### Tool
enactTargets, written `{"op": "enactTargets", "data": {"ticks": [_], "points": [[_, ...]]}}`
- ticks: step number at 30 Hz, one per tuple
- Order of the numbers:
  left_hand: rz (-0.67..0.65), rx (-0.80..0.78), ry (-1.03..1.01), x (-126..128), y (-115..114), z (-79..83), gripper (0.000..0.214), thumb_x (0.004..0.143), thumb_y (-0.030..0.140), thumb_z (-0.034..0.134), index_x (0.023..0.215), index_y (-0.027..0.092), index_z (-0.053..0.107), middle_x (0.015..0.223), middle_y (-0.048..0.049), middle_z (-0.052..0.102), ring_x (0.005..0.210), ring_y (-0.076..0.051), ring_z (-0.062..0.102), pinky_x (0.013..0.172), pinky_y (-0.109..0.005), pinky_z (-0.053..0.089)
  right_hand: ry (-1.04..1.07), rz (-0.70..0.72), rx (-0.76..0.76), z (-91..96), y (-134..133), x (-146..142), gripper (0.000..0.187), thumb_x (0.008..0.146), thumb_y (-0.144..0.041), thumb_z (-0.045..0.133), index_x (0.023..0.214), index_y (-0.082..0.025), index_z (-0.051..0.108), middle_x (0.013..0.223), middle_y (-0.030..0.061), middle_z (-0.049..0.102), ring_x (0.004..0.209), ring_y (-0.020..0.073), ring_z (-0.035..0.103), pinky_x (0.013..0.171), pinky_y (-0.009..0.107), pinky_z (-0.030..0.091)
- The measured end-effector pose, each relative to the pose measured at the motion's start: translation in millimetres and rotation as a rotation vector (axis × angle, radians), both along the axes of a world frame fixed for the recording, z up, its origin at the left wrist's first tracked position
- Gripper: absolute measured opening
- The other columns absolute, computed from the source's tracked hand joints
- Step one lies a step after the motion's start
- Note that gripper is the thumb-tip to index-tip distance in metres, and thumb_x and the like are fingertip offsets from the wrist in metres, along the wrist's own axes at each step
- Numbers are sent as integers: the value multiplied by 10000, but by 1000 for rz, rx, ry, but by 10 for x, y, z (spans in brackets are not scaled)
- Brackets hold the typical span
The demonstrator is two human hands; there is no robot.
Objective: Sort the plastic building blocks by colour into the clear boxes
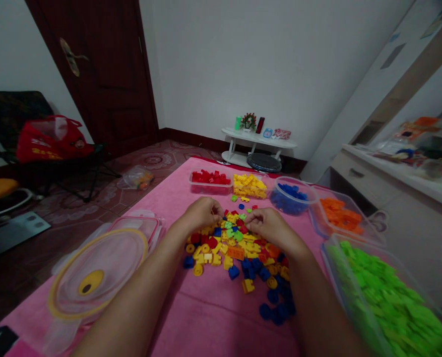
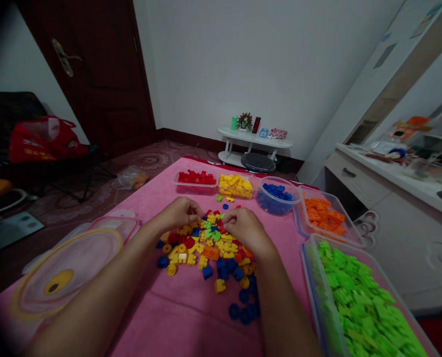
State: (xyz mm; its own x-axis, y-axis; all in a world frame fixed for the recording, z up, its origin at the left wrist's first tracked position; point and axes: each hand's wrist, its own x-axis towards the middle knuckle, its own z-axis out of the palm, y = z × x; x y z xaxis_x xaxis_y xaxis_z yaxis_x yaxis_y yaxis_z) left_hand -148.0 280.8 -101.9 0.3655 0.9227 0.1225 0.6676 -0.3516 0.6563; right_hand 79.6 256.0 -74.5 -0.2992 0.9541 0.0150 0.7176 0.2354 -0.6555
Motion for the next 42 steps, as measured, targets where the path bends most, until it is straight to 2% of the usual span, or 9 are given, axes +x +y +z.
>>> {"op": "enactTargets", "data": {"ticks": [9,16,19,24,27,30,34,38,42], "points": [[-98,-216,223,-78,-194,237,313,525,273,733,828,198,715,733,-7,698,602,-137,595,528,-194,406,-114,149,-30,49,-166,-231,188,657,-223,602,820,-207,695,690,1,674,620,129,580,535,214,360],[-21,-120,323,21,-260,273,213,548,277,687,730,166,701,647,-15,660,554,-140,556,493,-219,375,-402,145,14,167,-337,-460,147,640,-387,693,645,-241,692,662,4,653,616,140,556,531,242,299],[64,-206,51,-17,-202,304,141,590,227,641,687,128,668,585,-14,621,526,-124,545,495,-213,405,-370,58,119,173,-308,-469,254,737,-436,611,623,-219,678,699,31,654,644,148,565,566,253,335],[278,-330,-847,-36,-171,403,218,652,198,630,850,120,585,734,-27,625,662,-120,623,588,-207,497,-191,151,338,-21,-207,-523,318,758,-240,598,1072,-229,648,1141,58,614,1043,187,542,864,278,376],[206,-475,-1242,-43,-191,479,284,680,136,562,964,130,562,878,-56,637,825,-126,644,731,-217,517,-225,157,285,-111,-143,-468,220,790,-221,546,956,-206,690,1051,61,659,989,179,571,847,266,382],[213,-593,-1332,-100,-205,563,255,718,167,507,956,113,580,889,-73,627,788,-104,627,684,-189,512,-369,20,269,-55,-104,-355,194,791,-226,522,775,-203,715,871,71,700,843,192,606,754,275,388],[362,-436,-895,-278,-297,622,215,713,275,549,839,115,619,676,-4,571,496,-50,468,435,-146,357,-345,-38,339,114,-163,-365,165,759,-252,556,787,-219,715,867,60,703,848,212,601,727,284,377],[257,-96,-90,-501,-586,545,224,663,354,620,644,133,651,547,17,540,507,-76,444,494,-188,321,-141,247,279,119,-384,-669,178,772,-190,528,813,-233,696,853,13,691,771,145,596,686,233,383],[169,-77,344,-551,-951,317,282,622,450,680,782,220,716,661,-1,643,580,-123,528,505,-213,302,-101,402,318,-59,-555,-982,228,780,-111,497,818,-225,690,882,23,667,860,142,570,753,228,386]]}}
